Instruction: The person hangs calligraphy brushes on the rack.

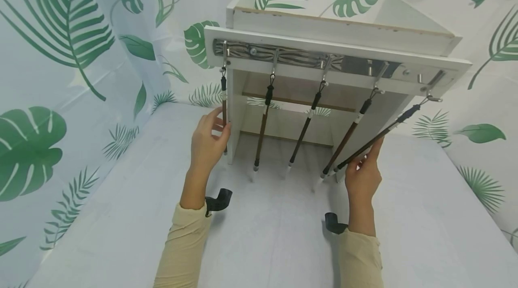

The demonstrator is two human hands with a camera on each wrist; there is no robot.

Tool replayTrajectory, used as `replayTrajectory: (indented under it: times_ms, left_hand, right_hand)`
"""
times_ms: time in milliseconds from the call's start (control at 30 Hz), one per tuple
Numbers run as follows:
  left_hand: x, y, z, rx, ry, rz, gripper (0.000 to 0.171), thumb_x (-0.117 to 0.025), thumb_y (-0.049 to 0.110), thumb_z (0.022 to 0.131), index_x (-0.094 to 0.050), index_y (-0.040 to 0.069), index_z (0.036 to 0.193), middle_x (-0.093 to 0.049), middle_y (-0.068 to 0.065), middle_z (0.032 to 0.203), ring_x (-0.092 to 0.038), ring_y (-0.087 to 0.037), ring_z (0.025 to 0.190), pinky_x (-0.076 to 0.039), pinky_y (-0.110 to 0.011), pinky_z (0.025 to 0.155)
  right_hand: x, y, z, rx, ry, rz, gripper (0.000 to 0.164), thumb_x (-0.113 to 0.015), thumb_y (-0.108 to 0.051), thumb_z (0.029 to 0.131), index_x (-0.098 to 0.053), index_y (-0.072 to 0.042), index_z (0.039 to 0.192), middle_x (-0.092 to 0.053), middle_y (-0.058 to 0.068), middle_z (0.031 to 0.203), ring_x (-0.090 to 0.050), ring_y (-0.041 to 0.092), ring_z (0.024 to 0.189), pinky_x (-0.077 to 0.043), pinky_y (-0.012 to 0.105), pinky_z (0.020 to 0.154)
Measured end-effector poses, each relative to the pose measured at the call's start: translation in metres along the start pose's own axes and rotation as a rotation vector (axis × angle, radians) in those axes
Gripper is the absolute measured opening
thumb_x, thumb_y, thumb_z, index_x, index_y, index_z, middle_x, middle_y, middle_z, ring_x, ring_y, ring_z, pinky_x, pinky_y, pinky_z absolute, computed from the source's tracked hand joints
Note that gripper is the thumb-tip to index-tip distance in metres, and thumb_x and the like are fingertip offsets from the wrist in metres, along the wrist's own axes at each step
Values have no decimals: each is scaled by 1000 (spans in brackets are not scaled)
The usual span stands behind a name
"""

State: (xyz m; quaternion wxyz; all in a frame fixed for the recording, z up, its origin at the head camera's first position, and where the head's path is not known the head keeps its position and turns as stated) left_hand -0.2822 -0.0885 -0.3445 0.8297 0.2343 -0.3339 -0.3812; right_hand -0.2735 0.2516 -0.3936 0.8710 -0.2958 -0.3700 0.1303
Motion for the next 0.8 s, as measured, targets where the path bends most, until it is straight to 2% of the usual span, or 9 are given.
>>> replayTrajectory:
  times_ms: [167, 300, 433, 533, 667, 733, 800]
  left_hand:
    - [-2, 0, -1, 1, -2, -8, 39, -60, 14, 86, -53, 2, 123, -59, -14, 91, -61, -24, 80, -53, -32, 61]
    - [-1, 2, -1, 41, -43, -21, 51, -62, 15, 85, -44, 5, 132, -59, -15, 96, -61, -24, 82, -53, -33, 64]
    - [-1, 2, -6, 80, -105, -23, 65, -64, 19, 85, -32, 8, 140, -58, -15, 104, -60, -25, 86, -53, -35, 66]
    - [-3, -3, -12, 53, -141, 56, 68, -64, 21, 84, -29, 7, 141, -57, -15, 108, -60, -25, 89, -53, -36, 68]
    - [-4, -13, -17, -14, -174, 175, 73, -65, 23, 84, -24, 5, 142, -55, -16, 113, -60, -27, 94, -53, -38, 70]
    - [-2, -19, -17, -20, -190, 194, 76, -65, 25, 84, -20, 4, 143, -53, -17, 117, -59, -29, 99, -53, -40, 71]
    - [1, -26, -16, 2, -218, 194, 79, -64, 27, 85, -16, 5, 144, -50, -17, 122, -56, -30, 105, -52, -43, 75]
  right_hand:
    - [2, 1, 0, -20, -11, -8, 74, -44, -2, 90, -4, -27, 147, -53, 23, 126, -59, 47, 96, -50, 53, 73]
    - [2, 1, 1, -37, -22, -10, 76, -45, -2, 89, -2, -28, 147, -53, 22, 126, -59, 46, 97, -49, 53, 75]
    - [-4, 2, -1, -31, -22, -30, 75, -44, -2, 90, -2, -27, 147, -56, 23, 120, -61, 43, 84, -49, 51, 69]
    - [-9, 4, -5, -21, -35, -57, 73, -43, -1, 91, -3, -25, 147, -58, 24, 114, -58, 40, 69, -46, 49, 61]
    - [-15, 11, -9, 12, -129, -107, 74, -41, 0, 91, -1, -24, 148, -58, 24, 118, -56, 35, 59, -43, 44, 52]
    - [-17, 14, -10, 44, -200, -134, 77, -41, 3, 90, 0, -25, 148, -57, 23, 120, -59, 36, 63, -43, 42, 53]
    - [-17, 17, -9, 81, -272, -162, 83, -42, 7, 87, 2, -28, 147, -55, 24, 122, -63, 37, 72, -43, 40, 52]
Point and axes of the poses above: each hand's wrist, its own z-axis towards the middle knuckle, its own x-axis out of the back of the hand, y = z × x, the point moved 1 cm from there along z, towards the middle knuckle
